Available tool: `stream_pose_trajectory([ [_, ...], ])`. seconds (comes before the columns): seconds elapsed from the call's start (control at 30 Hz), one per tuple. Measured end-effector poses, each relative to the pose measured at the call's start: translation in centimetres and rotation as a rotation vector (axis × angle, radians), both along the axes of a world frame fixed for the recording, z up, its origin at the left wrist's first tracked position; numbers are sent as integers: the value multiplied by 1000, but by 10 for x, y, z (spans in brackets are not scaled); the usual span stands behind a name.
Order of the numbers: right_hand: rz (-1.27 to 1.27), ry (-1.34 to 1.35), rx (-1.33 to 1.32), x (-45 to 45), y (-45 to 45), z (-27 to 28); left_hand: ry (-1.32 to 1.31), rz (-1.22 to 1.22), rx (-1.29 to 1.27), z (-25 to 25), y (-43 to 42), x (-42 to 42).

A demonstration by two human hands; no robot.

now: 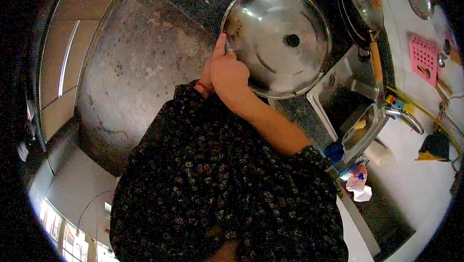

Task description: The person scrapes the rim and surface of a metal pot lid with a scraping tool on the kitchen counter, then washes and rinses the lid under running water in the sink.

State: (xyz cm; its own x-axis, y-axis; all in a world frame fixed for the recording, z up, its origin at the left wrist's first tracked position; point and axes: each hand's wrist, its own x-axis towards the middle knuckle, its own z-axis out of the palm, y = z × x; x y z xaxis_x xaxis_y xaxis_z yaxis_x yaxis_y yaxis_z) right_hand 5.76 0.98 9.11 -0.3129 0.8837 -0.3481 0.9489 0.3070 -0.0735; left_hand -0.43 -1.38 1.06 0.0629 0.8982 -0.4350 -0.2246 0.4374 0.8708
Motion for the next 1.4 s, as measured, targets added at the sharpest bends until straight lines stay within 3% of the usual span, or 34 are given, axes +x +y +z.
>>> stream_pose_trajectory([
  [0.07,-2,-17,16,1,-5,-3,173,-65,129,-9,0,-1],
  [0.17,7,-27,41,1,-5,-2,124,-55,36,-3,0,-3],
  [0.27,-2,2,60,3,-6,-6,-40,7,-133,17,3,-2],
  [0.4,-122,117,-81,9,12,2,-590,244,-178,-36,-6,10],
  [0.63,-104,206,-34,37,65,5,-182,50,-238,-2,2,5],
  [0.73,-16,177,-47,37,65,7,-315,126,-253,13,2,5],
  [0.83,67,122,-127,41,48,9,-256,76,-275,2,2,4],
  [1.03,35,-40,-251,25,29,30,-330,117,-180,-15,-2,7],
  [1.4,-8,0,-40,9,9,11,-533,161,-172,-30,-3,4],
])
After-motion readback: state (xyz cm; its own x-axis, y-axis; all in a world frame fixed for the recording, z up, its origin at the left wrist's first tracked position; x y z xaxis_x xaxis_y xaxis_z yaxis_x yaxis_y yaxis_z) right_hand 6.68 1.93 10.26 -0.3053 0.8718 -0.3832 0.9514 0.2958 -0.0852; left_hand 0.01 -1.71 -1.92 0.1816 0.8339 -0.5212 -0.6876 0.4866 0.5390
